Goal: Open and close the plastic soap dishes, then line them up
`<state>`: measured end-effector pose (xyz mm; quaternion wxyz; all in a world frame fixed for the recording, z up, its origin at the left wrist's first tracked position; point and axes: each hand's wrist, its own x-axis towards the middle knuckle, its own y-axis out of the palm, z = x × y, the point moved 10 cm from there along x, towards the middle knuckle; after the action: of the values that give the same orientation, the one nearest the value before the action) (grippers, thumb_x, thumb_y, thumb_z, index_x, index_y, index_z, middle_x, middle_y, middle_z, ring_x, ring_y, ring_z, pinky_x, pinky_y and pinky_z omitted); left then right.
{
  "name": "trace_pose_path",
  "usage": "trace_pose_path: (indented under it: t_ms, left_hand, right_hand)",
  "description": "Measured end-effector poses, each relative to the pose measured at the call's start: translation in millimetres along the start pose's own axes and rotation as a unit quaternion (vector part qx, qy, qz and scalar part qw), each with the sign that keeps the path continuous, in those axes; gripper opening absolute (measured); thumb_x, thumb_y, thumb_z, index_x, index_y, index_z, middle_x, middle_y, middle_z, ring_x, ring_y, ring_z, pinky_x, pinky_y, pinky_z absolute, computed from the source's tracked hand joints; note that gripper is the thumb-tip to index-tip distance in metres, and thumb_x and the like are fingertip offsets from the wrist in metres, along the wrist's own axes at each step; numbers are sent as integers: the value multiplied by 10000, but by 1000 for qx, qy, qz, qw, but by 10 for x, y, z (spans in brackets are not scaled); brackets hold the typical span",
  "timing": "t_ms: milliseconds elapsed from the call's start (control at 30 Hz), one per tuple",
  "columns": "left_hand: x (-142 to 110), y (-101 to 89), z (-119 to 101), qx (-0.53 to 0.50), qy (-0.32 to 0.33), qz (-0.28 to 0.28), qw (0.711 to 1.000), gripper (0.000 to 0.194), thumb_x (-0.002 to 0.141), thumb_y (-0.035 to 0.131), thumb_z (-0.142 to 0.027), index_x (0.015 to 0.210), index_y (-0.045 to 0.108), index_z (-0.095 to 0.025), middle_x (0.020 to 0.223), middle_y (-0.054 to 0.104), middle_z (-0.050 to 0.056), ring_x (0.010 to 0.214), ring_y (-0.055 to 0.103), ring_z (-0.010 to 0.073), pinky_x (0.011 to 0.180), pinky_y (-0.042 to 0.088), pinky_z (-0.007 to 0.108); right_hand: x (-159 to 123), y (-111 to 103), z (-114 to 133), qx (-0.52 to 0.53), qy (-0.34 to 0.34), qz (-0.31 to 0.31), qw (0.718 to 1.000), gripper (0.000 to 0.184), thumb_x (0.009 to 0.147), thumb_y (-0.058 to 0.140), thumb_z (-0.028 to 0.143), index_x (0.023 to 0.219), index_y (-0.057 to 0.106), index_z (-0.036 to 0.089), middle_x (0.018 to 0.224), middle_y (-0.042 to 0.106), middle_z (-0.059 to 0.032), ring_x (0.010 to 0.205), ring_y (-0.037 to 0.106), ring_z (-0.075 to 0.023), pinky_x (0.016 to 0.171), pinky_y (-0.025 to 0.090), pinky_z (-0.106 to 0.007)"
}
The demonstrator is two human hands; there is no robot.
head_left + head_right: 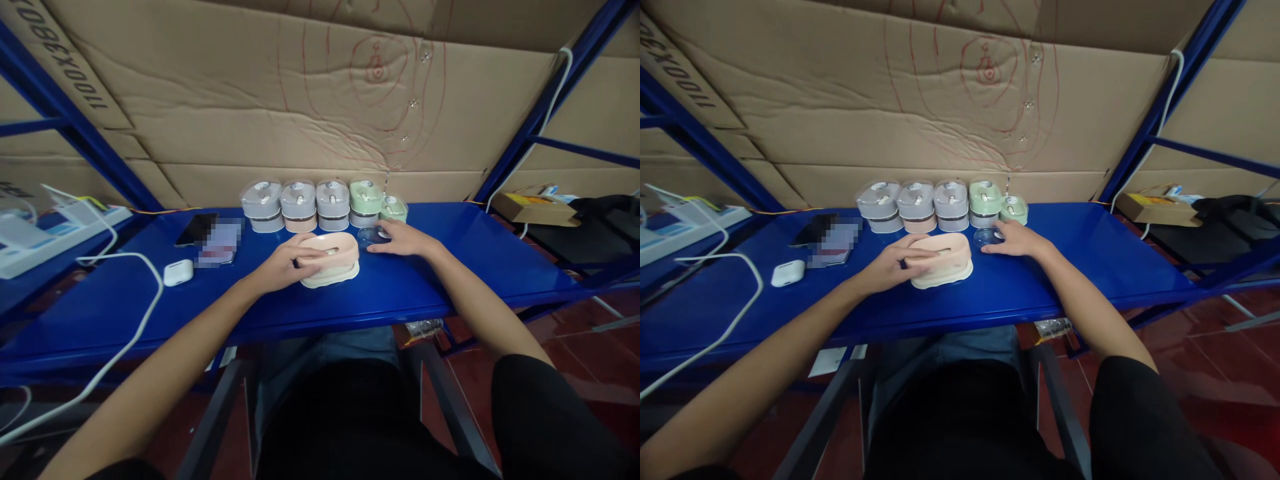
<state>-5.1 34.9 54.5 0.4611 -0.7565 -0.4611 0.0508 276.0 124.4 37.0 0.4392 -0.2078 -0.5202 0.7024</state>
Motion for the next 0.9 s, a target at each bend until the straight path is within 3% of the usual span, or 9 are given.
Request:
trace_pose_path:
  t_ms: [200,300,400,500,600,767,900]
  left_hand:
    - [-110,-415,368,62,-63,-82,993,640,946,694,-798,1160,870,-221,1517,691,161,1427,663,405,1280,520,590]
    - [-241,-546,642,93,-114,-85,986,718,859,723,-887,1109,866,-228,1456,691,150,1354,683,396,1239,550,593]
    - [-317,-589,755,100,-136,-76,983,721,779,781,-908,1053,865,-247,1382,709,136,1309,695,399,1227,555,600]
    - [-303,-600,614,84,-121,-98,984,640,843,786,-842,1065,863,-247,1405,716,131,1317,705,390,1237,553,580]
    - [-224,-511,272,56,-60,-122,989,524,944,767,-723,1135,850,-242,1502,698,131,1415,676,393,1276,523,574]
    - [-66,2,-164,19,10,-28,999,429,950,807,-598,1218,825,-263,1546,687,125,1498,640,375,1303,508,557]
    - [-32,174,-249,-3,0,1,1000,561,918,845,-580,1373,768,-261,1524,693,133,1456,675,362,1298,519,549]
  right_hand:
    - [-26,52,-73,-22,17,23,999,1119,671,967,851,1584,684,269,1454,735,-198,1411,655,-580,1149,576,-782]
    - [-39,46,-78,-26,-5,31,999,1093,674,988,804,1586,691,281,1452,749,-181,1423,663,-550,1191,568,-762]
    - [-44,20,-21,-19,-32,40,999,1024,689,997,743,1565,714,294,1411,783,-155,1328,731,-494,1160,607,-718]
    - [-42,-61,42,6,-16,26,1000,975,711,985,694,1549,732,266,1400,799,-156,1260,770,-467,1127,635,-676]
    - [-54,-225,170,35,-11,-30,999,942,761,939,717,1556,732,256,1403,804,-157,1262,770,-459,1127,627,-669]
    - [-116,-455,497,56,-65,-132,988,922,844,843,798,1604,693,297,1515,746,-142,1348,728,-420,1208,572,-642]
    - [-150,-358,859,71,-143,-123,979,902,879,832,750,1632,669,282,1539,713,-147,1381,710,-393,1252,546,-598]
